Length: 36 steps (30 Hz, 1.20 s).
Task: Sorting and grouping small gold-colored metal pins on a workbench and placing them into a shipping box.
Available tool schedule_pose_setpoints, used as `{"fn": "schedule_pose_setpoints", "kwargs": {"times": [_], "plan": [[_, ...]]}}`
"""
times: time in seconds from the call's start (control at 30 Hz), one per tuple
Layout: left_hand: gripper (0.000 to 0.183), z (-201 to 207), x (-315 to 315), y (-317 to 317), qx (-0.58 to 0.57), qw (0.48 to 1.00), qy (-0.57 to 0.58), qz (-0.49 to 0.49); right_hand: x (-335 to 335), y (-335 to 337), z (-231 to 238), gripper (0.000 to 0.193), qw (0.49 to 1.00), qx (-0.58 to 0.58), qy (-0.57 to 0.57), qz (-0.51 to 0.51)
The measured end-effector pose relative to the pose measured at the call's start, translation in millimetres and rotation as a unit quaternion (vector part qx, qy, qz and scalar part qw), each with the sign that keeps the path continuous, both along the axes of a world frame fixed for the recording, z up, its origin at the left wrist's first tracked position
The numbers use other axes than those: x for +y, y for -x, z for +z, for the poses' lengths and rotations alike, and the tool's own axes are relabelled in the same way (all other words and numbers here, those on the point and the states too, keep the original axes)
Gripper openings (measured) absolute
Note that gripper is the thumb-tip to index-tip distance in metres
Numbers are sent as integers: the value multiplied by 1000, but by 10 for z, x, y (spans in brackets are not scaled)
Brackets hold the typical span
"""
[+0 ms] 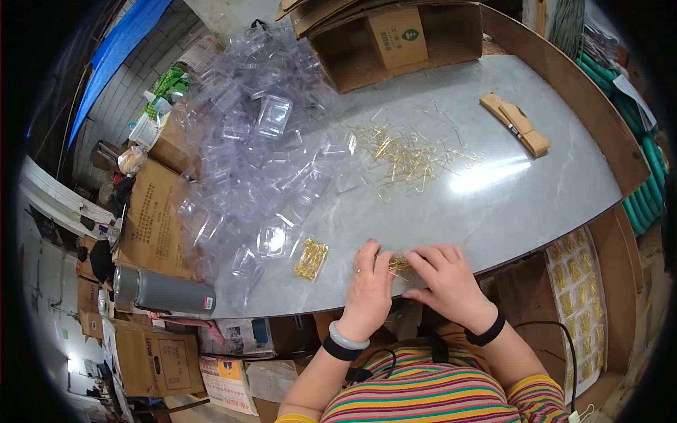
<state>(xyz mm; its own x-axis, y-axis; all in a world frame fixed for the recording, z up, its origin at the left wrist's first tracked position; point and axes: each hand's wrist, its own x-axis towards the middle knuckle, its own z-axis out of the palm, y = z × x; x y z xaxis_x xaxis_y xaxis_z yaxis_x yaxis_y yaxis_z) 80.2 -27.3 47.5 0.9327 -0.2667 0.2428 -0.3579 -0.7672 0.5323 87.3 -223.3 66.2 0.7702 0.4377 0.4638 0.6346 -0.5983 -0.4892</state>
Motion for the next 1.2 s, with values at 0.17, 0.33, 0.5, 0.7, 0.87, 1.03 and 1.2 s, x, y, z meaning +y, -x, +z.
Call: {"fn": "schedule_pose_setpoints", "kwargs": {"times": [0.17,0.33,0.5,0.7,0.87,1.03,1.2], "plan": [[50,11,110,-13,-16,997,-31,-76,-70,-179,-86,47,1000,12,-4,-4],[61,77,149,-12,-11,992,-35,-122,125,-168,-160,41,997,13,-13,-68],[70,-44,123,31,-16,998,-7,-65,164,-58,30,43,995,55,-67,-39],[77,48,183,-1,63,987,128,-69,215,-104,-129,40,998,-33,40,38],[74,232,400,12,1,998,20,-56,155,-165,-179,44,998,36,17,43],[60,217,360,91,29,998,-20,59,231,-153,-86,39,998,-50,28,30],[60,178,291,49,62,996,41,46,249,-188,-231,38,996,-21,17,90]]}}
